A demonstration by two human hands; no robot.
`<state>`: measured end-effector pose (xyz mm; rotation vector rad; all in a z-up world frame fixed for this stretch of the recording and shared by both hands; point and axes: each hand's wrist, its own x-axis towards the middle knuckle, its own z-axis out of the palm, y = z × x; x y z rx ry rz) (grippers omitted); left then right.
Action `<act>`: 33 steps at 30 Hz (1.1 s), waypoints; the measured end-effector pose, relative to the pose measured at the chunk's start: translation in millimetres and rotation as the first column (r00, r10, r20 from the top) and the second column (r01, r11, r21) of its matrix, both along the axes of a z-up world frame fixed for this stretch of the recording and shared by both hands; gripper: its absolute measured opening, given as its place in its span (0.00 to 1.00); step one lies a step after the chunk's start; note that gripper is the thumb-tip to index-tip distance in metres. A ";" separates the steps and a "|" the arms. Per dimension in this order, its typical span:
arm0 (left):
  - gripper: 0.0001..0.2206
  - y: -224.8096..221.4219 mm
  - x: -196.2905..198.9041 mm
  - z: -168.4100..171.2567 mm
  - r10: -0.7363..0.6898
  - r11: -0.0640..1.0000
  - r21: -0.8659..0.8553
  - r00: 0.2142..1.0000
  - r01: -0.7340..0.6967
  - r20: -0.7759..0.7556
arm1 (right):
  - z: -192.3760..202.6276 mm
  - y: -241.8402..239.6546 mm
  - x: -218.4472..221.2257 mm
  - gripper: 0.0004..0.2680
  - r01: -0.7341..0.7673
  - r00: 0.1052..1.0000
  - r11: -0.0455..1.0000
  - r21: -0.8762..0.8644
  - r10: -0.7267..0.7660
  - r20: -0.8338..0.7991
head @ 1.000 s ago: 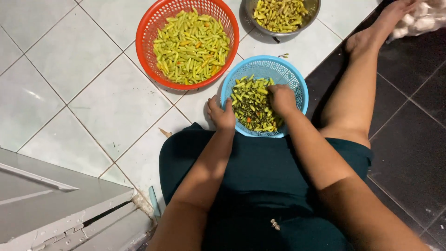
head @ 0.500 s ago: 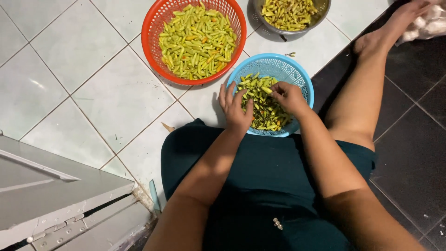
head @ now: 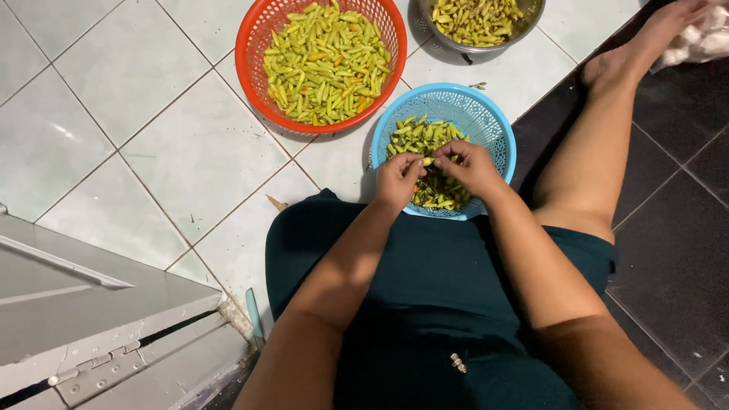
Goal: A person sits on the floor and manually removes the stems from green chilies, placing the cleaned chilies into a blue plastic basket.
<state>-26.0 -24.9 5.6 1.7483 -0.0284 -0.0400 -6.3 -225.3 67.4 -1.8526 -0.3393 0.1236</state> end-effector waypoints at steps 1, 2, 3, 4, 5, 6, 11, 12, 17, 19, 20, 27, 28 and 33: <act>0.07 -1.2 1.1 -3.6 0.000 1.000 -0.021 1.000 0.000 -0.005 | -1.3 0.9 -0.4 0.04 0.020 0.999 0.999 -0.037 -0.018 0.042; 0.07 -3.2 1.1 -7.5 0.000 0.999 -0.043 1.000 0.000 -0.011 | -2.5 1.2 -1.9 0.03 0.042 0.996 0.996 -0.075 -0.035 0.083; 0.07 -4.4 1.0 -6.4 -0.003 0.999 -0.044 1.000 0.002 -0.015 | -5.6 0.7 -2.5 0.03 0.044 0.996 0.996 -0.077 -0.038 0.079; 0.07 -5.3 1.7 -5.2 0.003 0.998 -0.055 1.000 -0.003 -0.008 | -8.5 0.6 -2.2 0.02 0.055 0.993 0.995 -0.086 -0.046 0.105; 0.08 -6.1 2.4 -3.8 0.009 0.998 -0.066 1.000 -0.009 -0.001 | -11.2 0.6 -1.8 0.02 0.067 0.990 0.993 -0.094 -0.055 0.130; 0.08 -6.9 0.3 -1.9 0.009 0.998 -0.066 1.000 -0.009 -0.003 | -12.3 1.1 -2.1 0.02 0.067 0.990 0.993 -0.094 -0.055 0.128; 0.08 -5.2 -4.1 8.5 0.072 0.997 -0.024 0.997 -0.072 0.007 | -9.8 14.2 -4.8 0.04 0.172 0.957 0.949 -0.265 -0.098 0.272; 0.08 -5.6 -3.2 10.2 0.072 0.997 -0.025 0.997 -0.071 0.008 | -6.3 16.4 -4.0 0.04 0.173 0.957 0.949 -0.265 -0.099 0.273; 0.07 -10.6 -1.7 9.5 0.149 0.988 0.040 0.987 -0.151 0.052 | 4.0 24.3 -3.4 0.06 0.223 0.929 0.927 -0.300 -0.109 0.353; 0.06 -12.2 -3.6 14.5 0.167 0.985 0.024 0.984 -0.168 0.060 | 4.5 25.5 -4.9 0.06 0.231 0.928 0.923 -0.309 -0.113 0.356; 0.06 -13.8 -2.4 17.7 0.184 0.983 0.008 0.980 -0.185 0.072 | 5.8 25.4 -3.8 0.06 0.241 0.925 0.918 -0.315 -0.118 0.362; 0.05 -10.2 3.1 -1.2 0.344 0.933 -0.141 0.936 -0.331 0.077 | -18.0 -38.7 19.5 0.07 0.350 0.922 0.816 -0.460 -0.212 0.324; 0.05 -8.0 7.3 -1.2 0.293 0.878 -0.363 0.950 -0.311 -0.106 | -36.1 -48.8 25.4 0.09 0.299 0.949 0.717 -0.629 -0.151 0.278; 0.11 3.3 10.1 3.3 0.106 0.708 -0.652 0.953 -0.272 -0.283 | -62.2 -48.1 19.6 0.06 0.062 0.998 0.634 -0.771 -0.034 0.052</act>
